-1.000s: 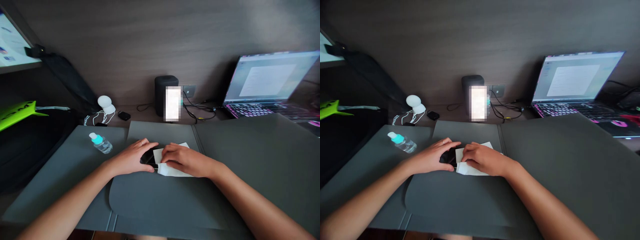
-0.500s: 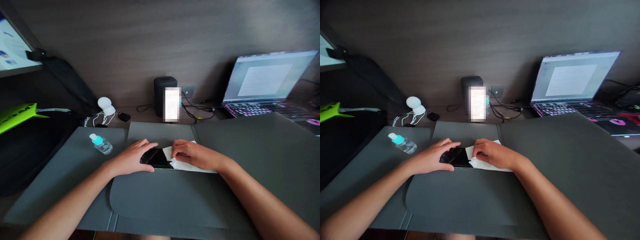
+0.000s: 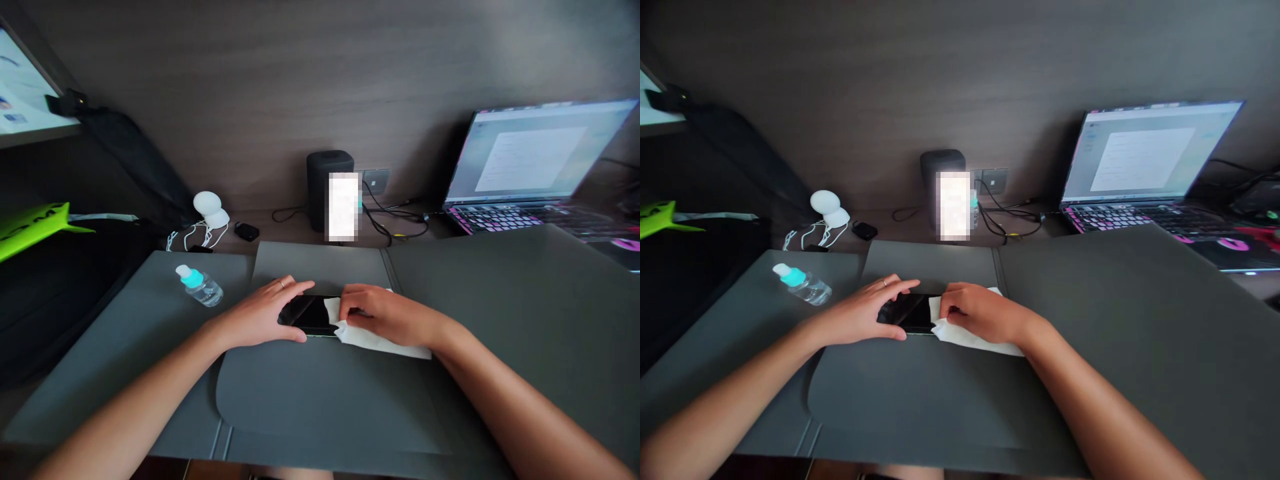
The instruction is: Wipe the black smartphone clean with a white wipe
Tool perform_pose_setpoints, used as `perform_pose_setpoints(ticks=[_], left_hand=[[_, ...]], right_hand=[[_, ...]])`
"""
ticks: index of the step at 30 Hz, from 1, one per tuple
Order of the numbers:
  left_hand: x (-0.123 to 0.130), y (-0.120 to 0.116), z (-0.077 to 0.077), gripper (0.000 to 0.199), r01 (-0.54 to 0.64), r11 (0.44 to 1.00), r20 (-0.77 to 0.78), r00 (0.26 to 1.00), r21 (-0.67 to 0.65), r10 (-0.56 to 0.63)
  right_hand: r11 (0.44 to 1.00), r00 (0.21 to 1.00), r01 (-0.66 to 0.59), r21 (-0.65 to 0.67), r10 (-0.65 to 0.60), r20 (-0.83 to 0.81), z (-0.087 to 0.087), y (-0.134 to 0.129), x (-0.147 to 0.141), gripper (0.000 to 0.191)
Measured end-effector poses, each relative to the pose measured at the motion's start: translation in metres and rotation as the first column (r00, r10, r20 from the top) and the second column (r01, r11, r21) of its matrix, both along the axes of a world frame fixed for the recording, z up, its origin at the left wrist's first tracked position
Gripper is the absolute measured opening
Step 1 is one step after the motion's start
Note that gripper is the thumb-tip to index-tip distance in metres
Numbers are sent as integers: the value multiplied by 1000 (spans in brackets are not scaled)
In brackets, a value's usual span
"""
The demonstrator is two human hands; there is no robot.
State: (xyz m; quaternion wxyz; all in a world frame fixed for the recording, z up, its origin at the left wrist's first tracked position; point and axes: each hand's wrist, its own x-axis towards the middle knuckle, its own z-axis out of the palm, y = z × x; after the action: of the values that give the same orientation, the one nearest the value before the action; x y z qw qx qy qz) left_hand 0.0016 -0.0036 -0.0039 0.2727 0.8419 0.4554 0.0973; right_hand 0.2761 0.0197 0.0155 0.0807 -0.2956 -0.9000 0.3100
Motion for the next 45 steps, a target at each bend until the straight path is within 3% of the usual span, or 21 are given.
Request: perform_pose_setpoints(ticks=[8, 15, 22, 33, 40, 45], left_hand=[[0, 2, 0, 85, -3, 1000, 22, 1000, 7, 3], [0, 2, 0, 86, -14, 1000, -3, 1000, -17, 14], [0, 1, 1, 86, -19, 1000, -30, 999, -6, 19], [2, 1, 0, 82, -10, 1000, -21, 1000, 4, 10], [0, 1, -2, 86, -29, 1000, -24, 999, 1, 29], [0, 1, -2, 82, -15, 1000, -23, 1000, 8, 15]], right_hand=[[998, 998, 68, 7, -68, -7, -5, 2, -2, 17], [1000, 997, -12, 18, 13, -71, -8, -5, -16, 17], [998, 997, 63, 17, -62, -56, -10, -1, -9, 17], [961, 979, -83, 263, 128, -160, -23, -9, -36, 25], [959, 978, -102, 263, 145, -151, -23, -6, -32, 27], [928, 977, -129, 348, 180, -118, -24, -13, -39, 27]])
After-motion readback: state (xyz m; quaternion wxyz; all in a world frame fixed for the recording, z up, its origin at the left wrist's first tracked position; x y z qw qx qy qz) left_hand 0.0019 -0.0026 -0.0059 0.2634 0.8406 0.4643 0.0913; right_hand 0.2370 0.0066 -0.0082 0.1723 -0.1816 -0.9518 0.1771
